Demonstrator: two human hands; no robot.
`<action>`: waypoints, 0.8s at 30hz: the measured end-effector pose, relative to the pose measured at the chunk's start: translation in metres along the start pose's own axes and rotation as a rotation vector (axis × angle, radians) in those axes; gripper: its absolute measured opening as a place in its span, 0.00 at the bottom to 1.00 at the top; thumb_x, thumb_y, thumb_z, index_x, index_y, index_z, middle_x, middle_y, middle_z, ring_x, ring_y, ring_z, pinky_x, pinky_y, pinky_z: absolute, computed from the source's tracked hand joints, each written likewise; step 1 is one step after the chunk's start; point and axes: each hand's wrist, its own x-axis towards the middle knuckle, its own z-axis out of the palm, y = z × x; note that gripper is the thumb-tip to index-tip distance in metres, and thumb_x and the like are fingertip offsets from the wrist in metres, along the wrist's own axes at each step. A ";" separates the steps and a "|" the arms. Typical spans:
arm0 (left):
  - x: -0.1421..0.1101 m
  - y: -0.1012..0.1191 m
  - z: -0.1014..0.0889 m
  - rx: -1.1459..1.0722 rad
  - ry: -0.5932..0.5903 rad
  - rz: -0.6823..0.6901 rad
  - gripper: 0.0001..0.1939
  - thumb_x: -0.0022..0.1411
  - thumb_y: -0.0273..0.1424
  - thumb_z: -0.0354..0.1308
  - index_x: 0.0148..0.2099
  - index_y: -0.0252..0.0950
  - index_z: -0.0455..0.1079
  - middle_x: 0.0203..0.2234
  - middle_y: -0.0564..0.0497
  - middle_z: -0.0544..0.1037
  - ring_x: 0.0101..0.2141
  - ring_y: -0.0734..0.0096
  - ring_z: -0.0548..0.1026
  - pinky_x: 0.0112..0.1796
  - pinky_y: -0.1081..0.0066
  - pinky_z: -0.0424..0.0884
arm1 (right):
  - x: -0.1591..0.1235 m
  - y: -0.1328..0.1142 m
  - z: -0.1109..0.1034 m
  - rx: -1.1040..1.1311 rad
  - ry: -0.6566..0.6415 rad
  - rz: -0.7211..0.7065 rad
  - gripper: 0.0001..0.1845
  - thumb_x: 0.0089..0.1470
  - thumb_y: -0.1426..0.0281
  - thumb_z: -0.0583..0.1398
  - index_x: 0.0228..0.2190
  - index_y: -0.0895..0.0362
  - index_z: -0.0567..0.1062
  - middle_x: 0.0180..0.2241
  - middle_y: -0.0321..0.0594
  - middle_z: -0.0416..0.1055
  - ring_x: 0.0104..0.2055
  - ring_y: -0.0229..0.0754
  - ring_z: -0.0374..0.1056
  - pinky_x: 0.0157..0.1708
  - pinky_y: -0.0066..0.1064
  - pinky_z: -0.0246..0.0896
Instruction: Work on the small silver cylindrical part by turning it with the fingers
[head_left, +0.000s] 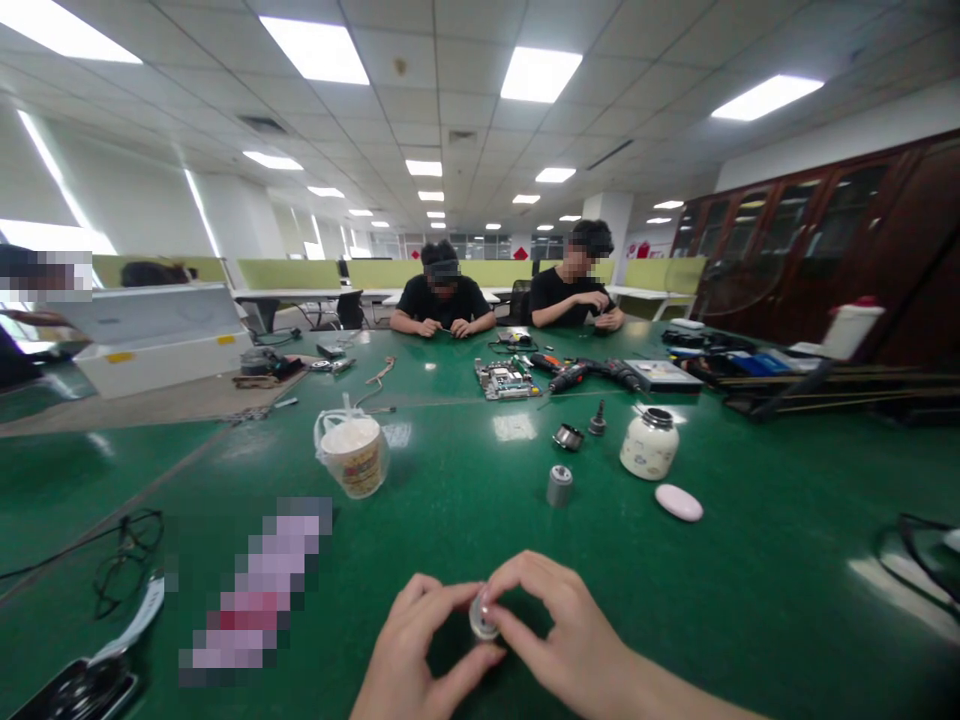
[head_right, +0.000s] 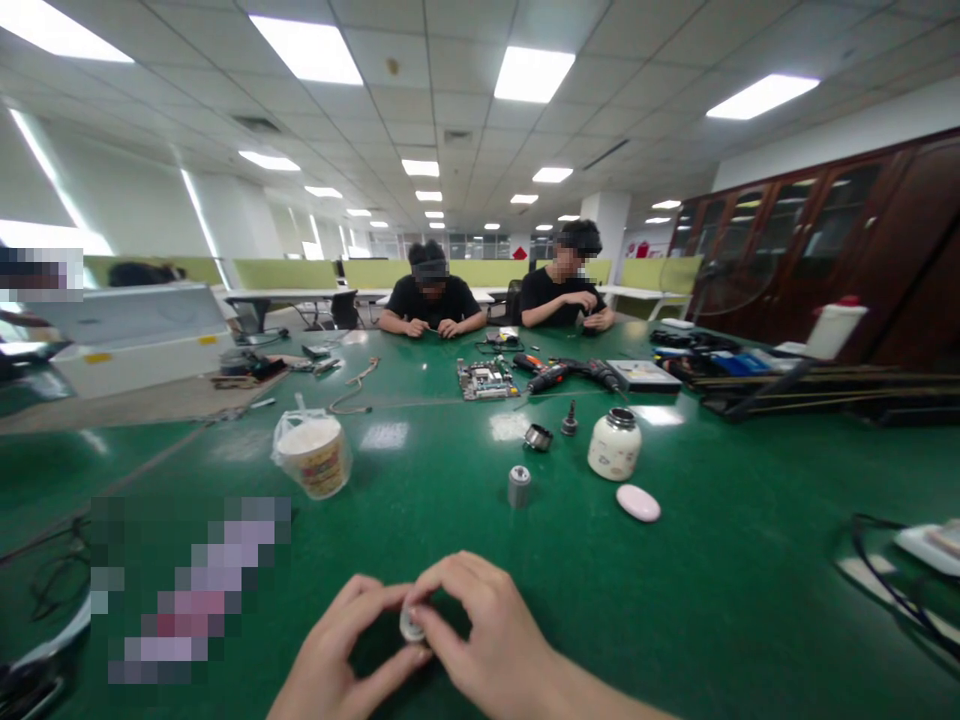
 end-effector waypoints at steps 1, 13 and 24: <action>-0.001 0.000 -0.001 -0.003 0.006 -0.001 0.18 0.55 0.33 0.70 0.48 0.44 0.75 0.32 0.51 0.80 0.33 0.63 0.77 0.35 0.68 0.78 | 0.000 0.000 0.000 -0.001 -0.004 0.005 0.06 0.57 0.75 0.62 0.35 0.52 0.76 0.35 0.35 0.78 0.39 0.40 0.73 0.42 0.31 0.65; 0.019 0.011 -0.020 0.031 -0.011 0.063 0.06 0.62 0.31 0.63 0.43 0.47 0.77 0.34 0.53 0.83 0.38 0.60 0.76 0.40 0.62 0.74 | -0.012 0.022 0.021 0.197 -0.074 0.138 0.21 0.42 0.78 0.65 0.41 0.55 0.71 0.38 0.38 0.74 0.40 0.44 0.71 0.42 0.33 0.66; 0.029 0.002 -0.030 0.042 0.012 -0.074 0.07 0.63 0.35 0.62 0.42 0.49 0.81 0.34 0.50 0.80 0.40 0.59 0.74 0.41 0.62 0.72 | -0.012 0.022 0.022 0.190 -0.085 0.196 0.14 0.45 0.75 0.65 0.35 0.55 0.70 0.35 0.36 0.75 0.39 0.42 0.71 0.40 0.30 0.63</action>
